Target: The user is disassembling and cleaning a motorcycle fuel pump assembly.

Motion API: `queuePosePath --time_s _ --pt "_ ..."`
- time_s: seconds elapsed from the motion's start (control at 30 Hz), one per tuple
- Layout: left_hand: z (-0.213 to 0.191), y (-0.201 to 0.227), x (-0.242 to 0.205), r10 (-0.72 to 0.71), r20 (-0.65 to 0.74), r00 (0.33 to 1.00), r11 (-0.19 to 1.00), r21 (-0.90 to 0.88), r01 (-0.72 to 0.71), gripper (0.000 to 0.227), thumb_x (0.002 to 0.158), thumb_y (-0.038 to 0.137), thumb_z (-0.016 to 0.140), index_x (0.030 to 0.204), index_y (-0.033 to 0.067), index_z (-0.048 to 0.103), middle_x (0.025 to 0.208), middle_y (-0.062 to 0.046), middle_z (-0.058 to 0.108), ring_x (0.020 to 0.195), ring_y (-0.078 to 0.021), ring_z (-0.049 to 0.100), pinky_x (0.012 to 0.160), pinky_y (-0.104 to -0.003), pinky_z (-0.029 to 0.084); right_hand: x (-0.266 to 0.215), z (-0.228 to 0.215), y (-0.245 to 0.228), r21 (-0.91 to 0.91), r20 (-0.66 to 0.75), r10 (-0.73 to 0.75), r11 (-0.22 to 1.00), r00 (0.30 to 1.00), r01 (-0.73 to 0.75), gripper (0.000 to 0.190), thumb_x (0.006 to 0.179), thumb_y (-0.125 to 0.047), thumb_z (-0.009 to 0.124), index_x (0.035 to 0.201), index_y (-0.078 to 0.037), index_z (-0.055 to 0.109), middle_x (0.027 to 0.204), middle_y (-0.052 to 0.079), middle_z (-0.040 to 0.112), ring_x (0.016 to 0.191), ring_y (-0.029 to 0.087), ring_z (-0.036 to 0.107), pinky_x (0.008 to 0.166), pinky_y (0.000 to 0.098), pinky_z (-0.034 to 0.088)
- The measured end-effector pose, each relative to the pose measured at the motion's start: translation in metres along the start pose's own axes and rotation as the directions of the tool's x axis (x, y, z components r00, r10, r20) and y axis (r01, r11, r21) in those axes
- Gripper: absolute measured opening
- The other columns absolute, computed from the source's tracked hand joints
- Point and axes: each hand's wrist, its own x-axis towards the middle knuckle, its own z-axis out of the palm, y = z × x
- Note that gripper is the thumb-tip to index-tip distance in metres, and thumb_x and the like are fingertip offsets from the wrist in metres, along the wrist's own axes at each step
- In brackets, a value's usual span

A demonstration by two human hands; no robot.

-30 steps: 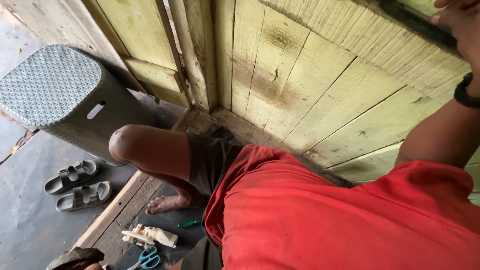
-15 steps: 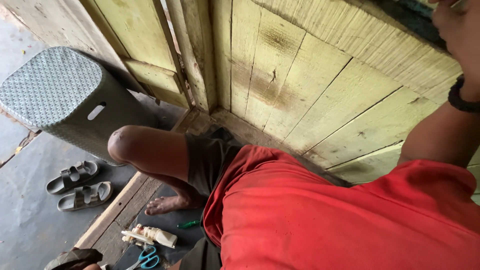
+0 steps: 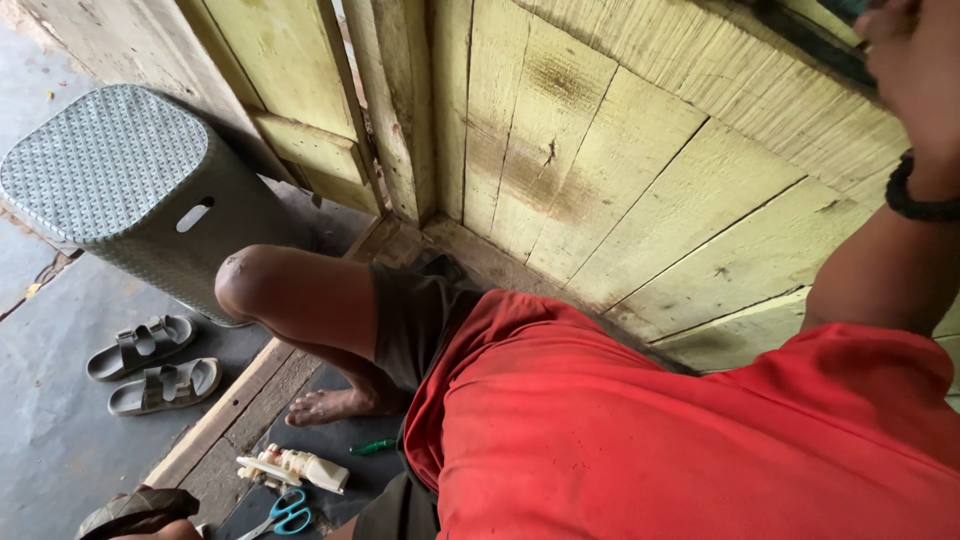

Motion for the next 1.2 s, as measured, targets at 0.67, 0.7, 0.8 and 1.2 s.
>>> queuePosePath --time_s 0.67,0.7,0.8,1.2 --pt "0.025 -0.165 -0.049 0.402 -0.688 0.604 0.799 -0.058 -0.599 0.071 0.102 0.056 0.037 0.161 0.0159 0.031 0.159 -0.019 0.042 0.113 -0.0274 0.055 0.097 -0.05 0.043 0.074 0.251 -0.438 0.983 0.153 -0.364 -0.037 0.919 -0.178 0.03 0.121 -0.025 0.049 0.107 -0.006 0.067 0.098 0.009 0.072 0.082 0.018 0.068 0.073 0.0336 0.058" --pt "0.028 -0.17 -0.059 0.448 -0.734 0.511 0.804 0.082 -0.589 0.071 0.103 0.056 0.038 0.161 0.0147 0.029 0.161 -0.015 0.035 0.125 -0.0254 0.044 0.106 -0.046 0.034 0.047 0.233 -0.503 0.918 0.336 -0.59 0.029 0.735 -0.396 0.019 0.116 -0.021 0.053 0.119 -0.004 0.06 0.093 0.009 0.069 0.074 0.016 0.066 0.067 0.0322 0.056" --pt "0.072 -0.158 -0.104 0.511 -0.798 0.318 0.776 0.27 -0.57 0.073 0.104 0.057 0.038 0.158 0.0068 0.032 0.162 -0.013 0.035 0.141 -0.0254 0.038 0.118 -0.039 0.028 0.009 0.166 -0.624 0.68 0.5 -0.828 0.195 0.253 -0.706 0.038 0.104 -0.01 0.056 0.139 0.001 0.047 0.094 0.008 0.066 0.071 0.013 0.065 0.065 0.0286 0.055" --pt "0.124 -0.164 -0.201 0.611 -0.779 -0.14 0.616 0.579 -0.535 0.076 0.102 0.055 0.05 0.149 -0.0047 0.049 0.154 -0.016 0.054 0.134 -0.0242 0.053 0.113 -0.032 0.037 -0.069 0.174 -0.739 0.432 0.013 -0.941 0.311 -0.339 -0.846 0.057 0.106 -0.015 0.051 0.16 -0.003 0.038 0.071 0.004 0.048 0.058 0.011 0.044 0.054 0.0251 0.035"
